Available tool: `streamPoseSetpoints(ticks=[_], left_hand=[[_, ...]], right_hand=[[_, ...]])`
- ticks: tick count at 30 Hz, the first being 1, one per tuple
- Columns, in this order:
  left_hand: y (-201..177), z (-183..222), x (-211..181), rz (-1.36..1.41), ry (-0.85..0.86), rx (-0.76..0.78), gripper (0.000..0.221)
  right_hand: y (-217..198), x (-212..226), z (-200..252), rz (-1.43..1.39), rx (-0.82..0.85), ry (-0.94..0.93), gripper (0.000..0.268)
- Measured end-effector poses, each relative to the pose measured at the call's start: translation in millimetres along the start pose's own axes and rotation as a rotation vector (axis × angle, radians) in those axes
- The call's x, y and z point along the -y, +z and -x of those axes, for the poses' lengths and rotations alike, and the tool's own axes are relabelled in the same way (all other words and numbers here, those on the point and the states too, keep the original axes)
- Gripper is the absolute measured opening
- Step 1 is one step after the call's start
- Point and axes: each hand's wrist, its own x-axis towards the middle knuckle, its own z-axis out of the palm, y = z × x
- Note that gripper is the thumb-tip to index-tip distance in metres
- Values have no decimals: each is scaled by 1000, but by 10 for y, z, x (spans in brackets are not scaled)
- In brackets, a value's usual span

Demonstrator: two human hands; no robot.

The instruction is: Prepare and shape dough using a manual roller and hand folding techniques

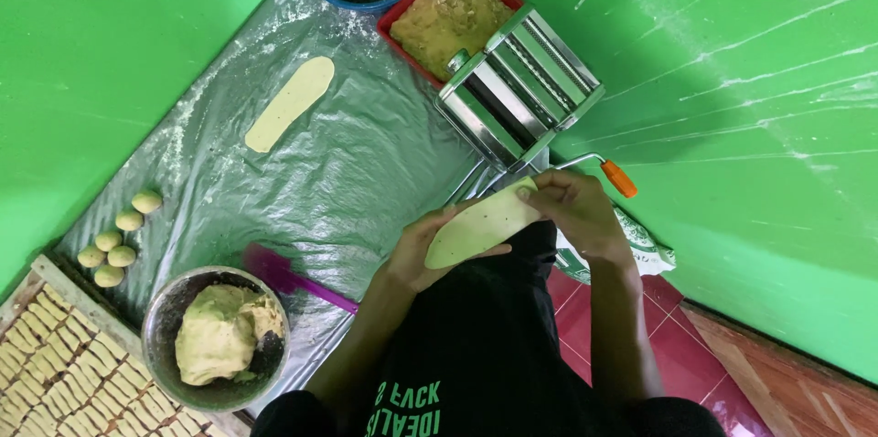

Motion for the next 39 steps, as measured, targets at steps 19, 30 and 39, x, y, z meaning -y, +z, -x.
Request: streamPoseSetpoints(ticks=[19, 30, 39], left_hand=[[-62, -85, -204, -725, 270, -755, 30], [471, -65, -107, -515, 292, -288, 55], [316, -30, -56, -547, 413, -324, 44]], right_hand=[[272, -74, 6, -98, -99, -15, 15], [557, -205, 7, -151, -65, -11, 22], [827, -109, 154, 70, -151, -260, 21]])
